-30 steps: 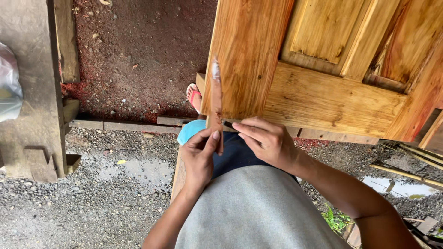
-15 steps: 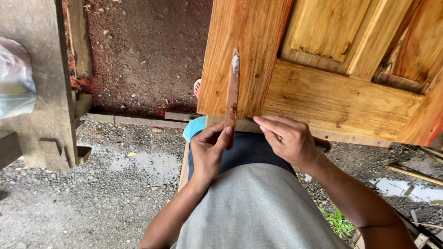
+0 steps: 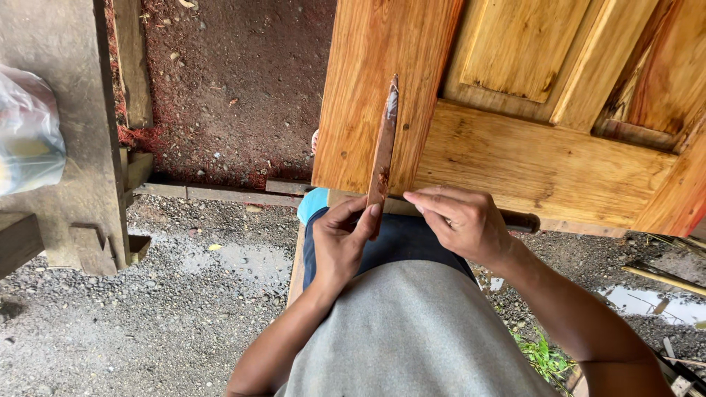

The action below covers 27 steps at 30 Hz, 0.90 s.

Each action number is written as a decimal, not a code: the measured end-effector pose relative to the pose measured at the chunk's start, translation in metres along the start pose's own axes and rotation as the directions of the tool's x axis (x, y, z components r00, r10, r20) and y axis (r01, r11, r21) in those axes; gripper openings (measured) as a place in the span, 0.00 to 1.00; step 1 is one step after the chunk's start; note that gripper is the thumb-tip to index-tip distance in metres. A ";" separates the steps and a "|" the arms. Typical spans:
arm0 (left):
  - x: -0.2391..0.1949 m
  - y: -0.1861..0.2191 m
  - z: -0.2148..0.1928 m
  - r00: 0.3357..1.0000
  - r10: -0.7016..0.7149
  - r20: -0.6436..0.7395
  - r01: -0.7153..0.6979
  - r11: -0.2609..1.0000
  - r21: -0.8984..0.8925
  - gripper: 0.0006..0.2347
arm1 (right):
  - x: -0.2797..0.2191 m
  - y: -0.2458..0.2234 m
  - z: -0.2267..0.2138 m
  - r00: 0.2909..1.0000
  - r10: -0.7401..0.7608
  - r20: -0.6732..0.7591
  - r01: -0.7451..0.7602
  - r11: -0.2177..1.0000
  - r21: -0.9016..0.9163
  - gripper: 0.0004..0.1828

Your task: The person uses a chisel and a wooden guide to carve a groove along the edge of a wooden door panel. They repeatedly tap the chisel with a mallet to remove wood shavings and deepen the groove.

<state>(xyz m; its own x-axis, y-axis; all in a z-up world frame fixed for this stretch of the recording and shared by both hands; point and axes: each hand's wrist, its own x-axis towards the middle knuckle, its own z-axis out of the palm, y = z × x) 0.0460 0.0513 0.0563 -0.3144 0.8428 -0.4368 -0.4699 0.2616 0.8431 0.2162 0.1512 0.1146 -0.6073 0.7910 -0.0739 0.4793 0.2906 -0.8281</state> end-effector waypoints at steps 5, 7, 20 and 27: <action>0.001 -0.003 -0.001 0.999 -0.036 0.002 0.036 0.997 -0.071 0.05 | 0.004 0.004 0.001 0.999 -0.035 -0.002 0.035 0.999 -0.032 0.13; 0.001 -0.002 -0.001 0.999 -0.053 0.007 0.054 0.992 -0.117 0.05 | 0.004 0.001 0.005 0.998 -0.055 -0.014 0.054 0.997 -0.055 0.12; 0.001 0.004 -0.005 0.999 0.020 -0.042 -0.022 0.998 -0.054 0.05 | 0.005 -0.016 0.007 0.979 -0.192 -0.066 0.164 0.938 -0.306 0.08; 0.002 0.006 0.005 0.992 -0.119 -0.047 0.101 0.954 -0.284 0.06 | 0.002 -0.017 0.018 0.976 -0.135 -0.170 0.111 0.984 -0.142 0.08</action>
<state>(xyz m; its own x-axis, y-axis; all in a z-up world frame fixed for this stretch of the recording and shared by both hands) 0.0470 0.0567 0.0624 -0.2951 0.7824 -0.5483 -0.7139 0.2008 0.6708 0.1954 0.1377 0.1184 -0.5501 0.8243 0.1339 0.4937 0.4503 -0.7440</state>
